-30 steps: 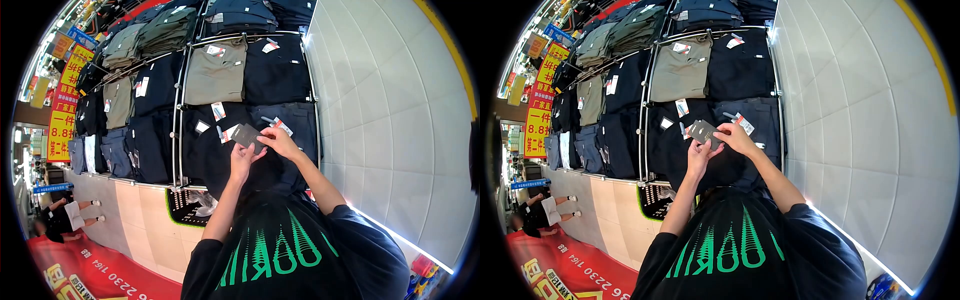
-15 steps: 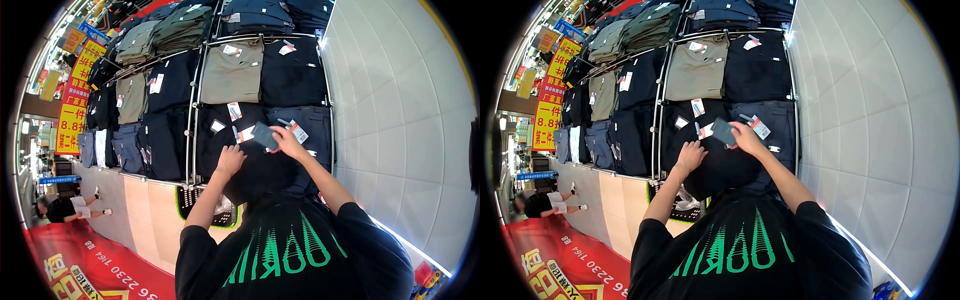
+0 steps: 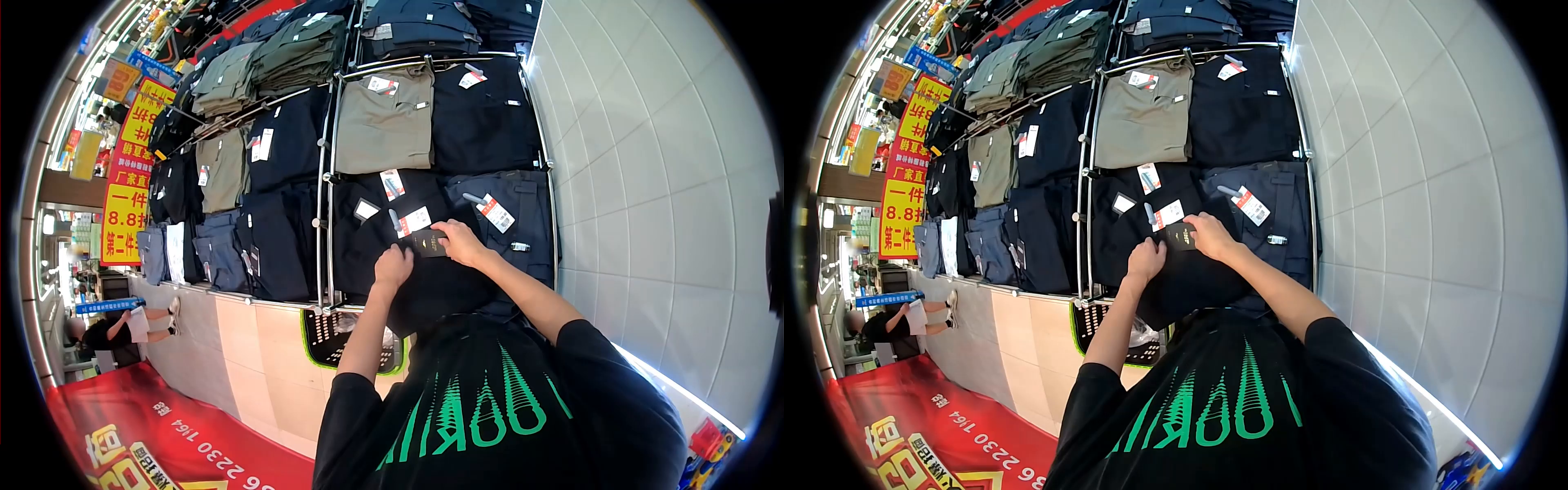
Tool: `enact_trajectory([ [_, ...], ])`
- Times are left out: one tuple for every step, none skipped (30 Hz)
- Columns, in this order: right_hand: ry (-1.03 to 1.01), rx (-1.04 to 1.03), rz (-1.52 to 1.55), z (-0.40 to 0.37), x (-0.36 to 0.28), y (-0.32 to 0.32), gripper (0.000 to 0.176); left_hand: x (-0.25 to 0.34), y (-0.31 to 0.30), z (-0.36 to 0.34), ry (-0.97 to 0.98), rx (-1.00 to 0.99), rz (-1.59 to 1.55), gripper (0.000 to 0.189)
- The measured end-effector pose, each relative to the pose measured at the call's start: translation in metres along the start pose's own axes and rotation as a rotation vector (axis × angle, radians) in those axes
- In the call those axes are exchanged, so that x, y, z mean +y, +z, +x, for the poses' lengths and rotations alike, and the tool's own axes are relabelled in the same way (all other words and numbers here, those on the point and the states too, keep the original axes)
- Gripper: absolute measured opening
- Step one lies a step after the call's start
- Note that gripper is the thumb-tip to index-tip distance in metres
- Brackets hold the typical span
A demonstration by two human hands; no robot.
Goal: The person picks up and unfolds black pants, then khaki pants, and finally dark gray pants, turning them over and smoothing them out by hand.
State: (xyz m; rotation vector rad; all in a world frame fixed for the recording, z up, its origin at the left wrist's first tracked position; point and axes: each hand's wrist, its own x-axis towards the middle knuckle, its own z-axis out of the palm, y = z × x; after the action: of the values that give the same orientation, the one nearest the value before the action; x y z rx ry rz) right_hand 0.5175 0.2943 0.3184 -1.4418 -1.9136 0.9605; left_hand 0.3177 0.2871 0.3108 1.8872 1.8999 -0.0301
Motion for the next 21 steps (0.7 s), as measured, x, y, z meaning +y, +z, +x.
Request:
enact_trajectory([
  [-0.040, 0.039, -0.030, 0.001, 0.004, 0.003, 0.023, 0.006, -0.004, -0.002, -0.029, 0.011, -0.021, 0.043],
  [-0.079, 0.078, -0.061, 0.001, 0.008, 0.007, 0.024, 0.003, 0.002, 0.000, -0.035, 0.020, -0.024, 0.050],
  [-0.058, 0.075, -0.036, 0.000, 0.005, 0.005, 0.024, 0.005, 0.002, 0.000, -0.037, 0.013, -0.014, 0.048],
  [-0.036, 0.073, -0.011, -0.001, 0.004, 0.003, 0.025, 0.007, 0.001, 0.002, -0.039, 0.007, -0.005, 0.047],
  [-0.013, 0.069, 0.014, -0.002, 0.002, 0.001, 0.026, 0.009, 0.001, 0.003, -0.041, 0.000, 0.004, 0.045],
  [0.028, 0.040, 0.041, -0.003, 0.000, -0.002, 0.026, 0.008, 0.002, 0.004, -0.024, 0.001, 0.000, 0.043],
  [0.070, 0.010, 0.069, -0.003, -0.001, -0.006, 0.026, 0.005, 0.004, 0.006, -0.007, 0.002, -0.002, 0.040],
  [0.112, -0.019, 0.096, -0.004, -0.003, -0.009, 0.027, 0.002, 0.005, 0.008, 0.010, 0.003, -0.005, 0.038],
  [0.107, -0.012, 0.098, -0.005, -0.005, -0.011, 0.027, 0.000, 0.005, 0.011, 0.025, 0.004, -0.034, 0.036],
  [0.102, -0.004, 0.100, -0.006, -0.006, -0.013, 0.027, -0.003, 0.004, 0.013, 0.041, 0.006, -0.062, 0.035],
  [0.097, 0.004, 0.103, -0.006, -0.007, -0.014, 0.027, -0.007, 0.003, 0.015, 0.058, 0.008, -0.089, 0.033],
  [0.074, -0.004, 0.125, -0.007, -0.009, -0.014, 0.026, -0.010, -0.001, 0.016, 0.021, -0.058, -0.205, 0.032],
  [0.051, -0.012, 0.147, -0.006, -0.012, -0.014, 0.026, -0.012, 0.000, 0.015, 0.019, -0.027, -0.260, 0.031],
  [0.026, -0.020, 0.168, -0.005, -0.014, -0.013, 0.026, -0.015, 0.002, 0.011, 0.016, 0.005, -0.316, 0.031],
  [0.003, -0.049, 0.152, -0.002, -0.015, -0.011, 0.025, -0.012, -0.002, 0.006, 0.012, 0.037, -0.372, 0.030],
  [-0.020, -0.078, 0.135, 0.001, -0.016, -0.009, 0.025, -0.007, -0.007, -0.003, 0.047, 0.077, -0.329, 0.030],
  [-0.043, -0.109, 0.118, 0.004, -0.017, -0.006, 0.025, -0.004, -0.008, -0.007, 0.074, 0.097, -0.318, 0.028],
  [0.001, -0.128, 0.110, 0.009, -0.024, -0.008, 0.022, -0.005, -0.007, -0.009, 0.088, 0.101, -0.288, 0.027],
  [-0.012, -0.171, 0.081, 0.015, -0.027, -0.011, 0.021, -0.006, -0.007, -0.010, 0.100, 0.106, -0.258, 0.026],
  [-0.026, -0.215, 0.053, 0.022, -0.028, -0.014, 0.020, -0.007, -0.007, -0.010, 0.110, 0.110, -0.232, 0.026],
  [-0.039, -0.260, 0.024, 0.029, -0.029, -0.016, 0.020, -0.005, -0.011, -0.012, 0.120, 0.115, -0.207, 0.025],
])
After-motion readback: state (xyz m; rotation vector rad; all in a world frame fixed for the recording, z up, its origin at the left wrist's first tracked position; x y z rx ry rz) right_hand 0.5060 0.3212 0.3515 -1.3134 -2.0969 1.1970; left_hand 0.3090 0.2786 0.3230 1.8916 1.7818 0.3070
